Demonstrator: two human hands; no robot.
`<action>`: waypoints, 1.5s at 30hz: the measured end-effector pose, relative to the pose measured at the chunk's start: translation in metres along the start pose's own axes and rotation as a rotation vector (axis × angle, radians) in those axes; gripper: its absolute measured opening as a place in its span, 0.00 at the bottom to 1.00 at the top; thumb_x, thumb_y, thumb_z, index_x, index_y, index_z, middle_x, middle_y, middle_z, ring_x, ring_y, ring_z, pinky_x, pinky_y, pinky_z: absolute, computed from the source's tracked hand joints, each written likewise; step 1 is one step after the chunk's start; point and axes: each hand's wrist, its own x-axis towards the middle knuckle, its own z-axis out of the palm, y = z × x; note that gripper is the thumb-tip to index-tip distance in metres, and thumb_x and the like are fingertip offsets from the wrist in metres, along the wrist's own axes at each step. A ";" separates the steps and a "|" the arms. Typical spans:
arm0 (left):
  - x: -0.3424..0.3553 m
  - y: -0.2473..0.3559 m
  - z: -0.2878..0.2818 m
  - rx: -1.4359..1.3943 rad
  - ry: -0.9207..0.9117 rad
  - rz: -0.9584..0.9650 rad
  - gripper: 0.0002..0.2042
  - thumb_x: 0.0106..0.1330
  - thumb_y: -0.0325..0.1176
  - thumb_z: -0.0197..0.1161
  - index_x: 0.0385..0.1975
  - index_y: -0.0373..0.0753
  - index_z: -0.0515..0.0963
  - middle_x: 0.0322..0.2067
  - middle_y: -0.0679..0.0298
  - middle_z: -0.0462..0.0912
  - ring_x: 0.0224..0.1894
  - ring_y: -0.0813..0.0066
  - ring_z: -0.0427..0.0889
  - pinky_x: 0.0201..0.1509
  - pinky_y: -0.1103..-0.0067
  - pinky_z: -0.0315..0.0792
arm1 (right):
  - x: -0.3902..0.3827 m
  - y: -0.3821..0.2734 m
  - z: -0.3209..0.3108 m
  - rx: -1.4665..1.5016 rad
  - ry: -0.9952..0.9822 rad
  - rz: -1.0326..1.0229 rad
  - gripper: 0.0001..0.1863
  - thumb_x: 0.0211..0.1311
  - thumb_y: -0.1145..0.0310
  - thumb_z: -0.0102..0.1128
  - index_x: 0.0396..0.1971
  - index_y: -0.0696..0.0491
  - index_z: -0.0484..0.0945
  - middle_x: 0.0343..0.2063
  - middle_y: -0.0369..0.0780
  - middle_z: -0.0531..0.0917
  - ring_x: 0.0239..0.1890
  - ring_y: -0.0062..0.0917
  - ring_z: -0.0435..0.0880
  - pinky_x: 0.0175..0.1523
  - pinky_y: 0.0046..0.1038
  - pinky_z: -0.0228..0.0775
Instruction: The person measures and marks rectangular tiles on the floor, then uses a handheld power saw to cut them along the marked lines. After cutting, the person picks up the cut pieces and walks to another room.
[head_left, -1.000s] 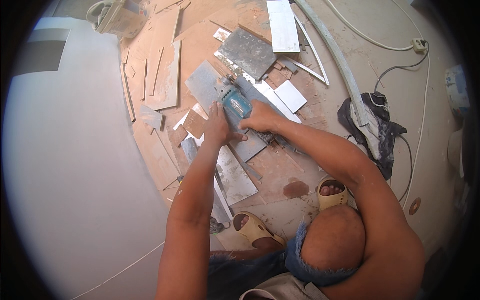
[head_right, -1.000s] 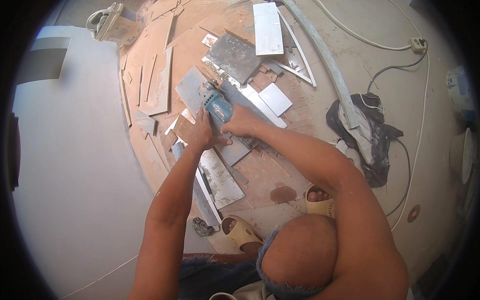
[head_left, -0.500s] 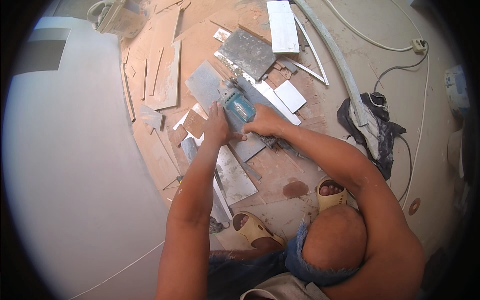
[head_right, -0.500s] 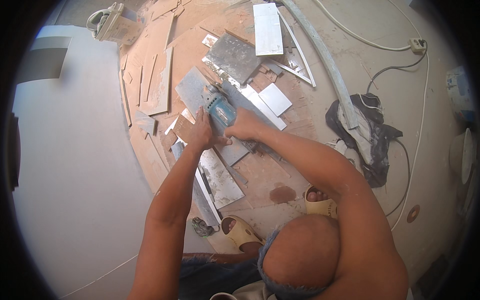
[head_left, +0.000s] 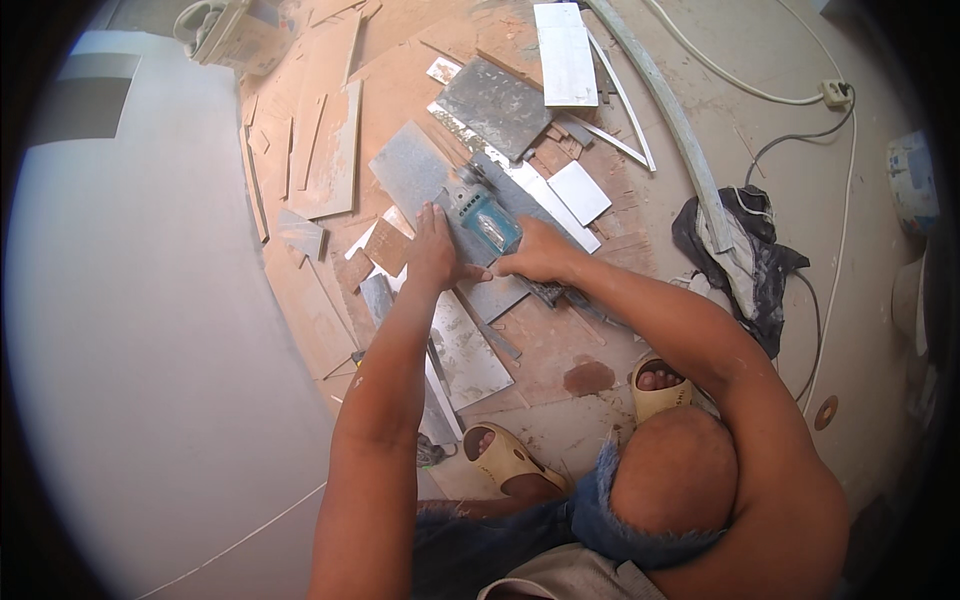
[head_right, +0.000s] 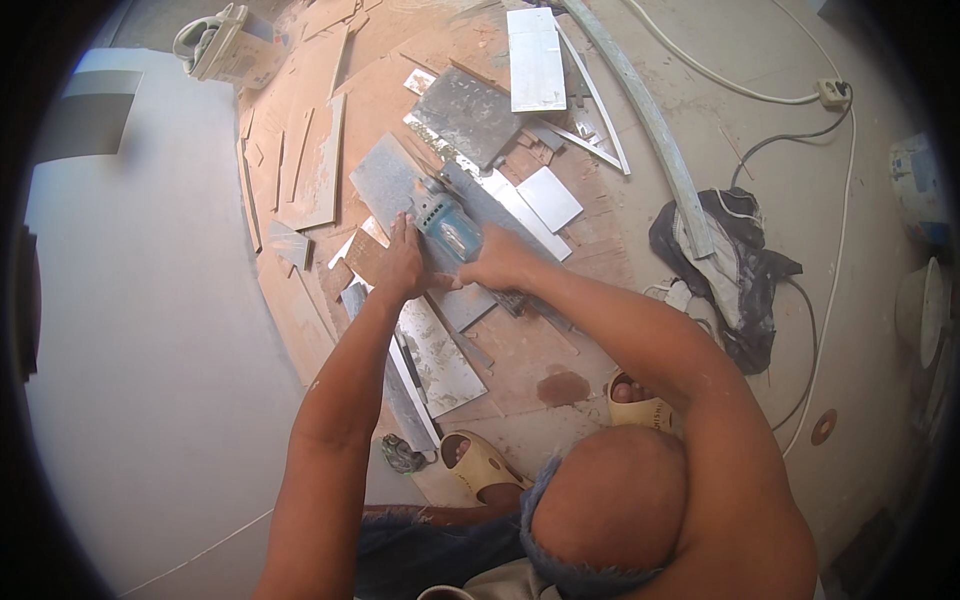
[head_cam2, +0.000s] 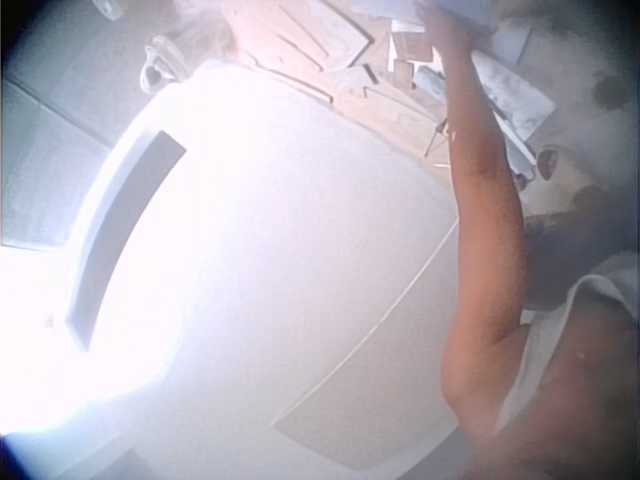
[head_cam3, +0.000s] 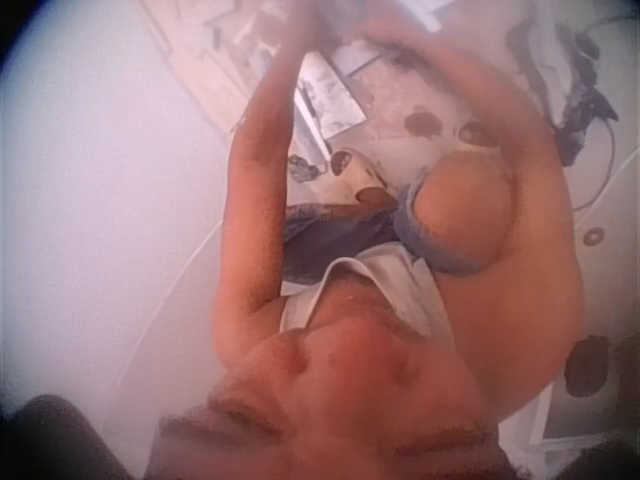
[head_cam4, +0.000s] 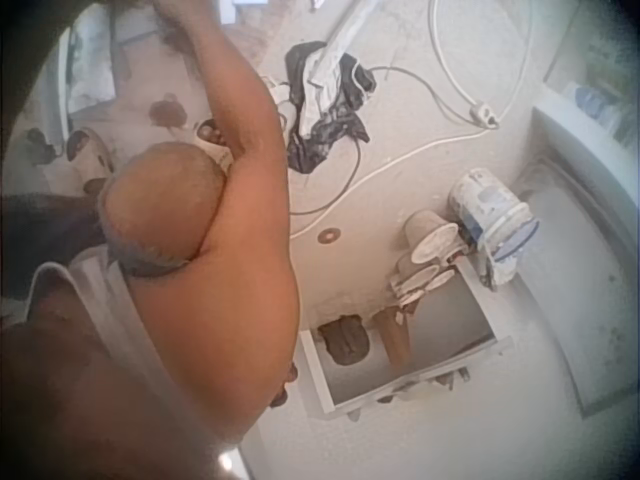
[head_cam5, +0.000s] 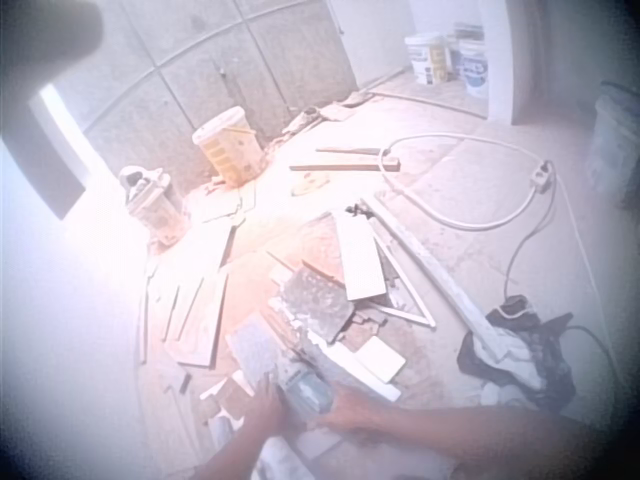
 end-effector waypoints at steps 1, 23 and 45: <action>0.000 0.000 0.000 0.001 0.000 -0.002 0.76 0.28 0.61 0.86 0.74 0.23 0.46 0.76 0.39 0.46 0.79 0.47 0.48 0.80 0.66 0.54 | -0.001 0.001 0.000 -0.003 -0.001 -0.002 0.47 0.36 0.53 0.77 0.54 0.72 0.72 0.52 0.63 0.80 0.55 0.52 0.82 0.59 0.38 0.74; 0.001 -0.003 0.001 -0.014 0.005 0.032 0.75 0.28 0.61 0.86 0.72 0.16 0.48 0.75 0.32 0.46 0.79 0.43 0.48 0.81 0.65 0.50 | 0.050 -0.015 0.009 -0.078 0.046 -0.024 0.39 0.35 0.53 0.76 0.44 0.70 0.80 0.43 0.61 0.85 0.48 0.48 0.87 0.53 0.36 0.79; 0.000 0.000 0.003 0.023 0.013 0.006 0.75 0.28 0.61 0.86 0.74 0.23 0.47 0.76 0.40 0.48 0.79 0.46 0.49 0.80 0.65 0.54 | 0.041 -0.007 0.013 -0.043 0.090 -0.017 0.39 0.36 0.55 0.76 0.47 0.69 0.79 0.45 0.59 0.85 0.48 0.48 0.87 0.54 0.36 0.79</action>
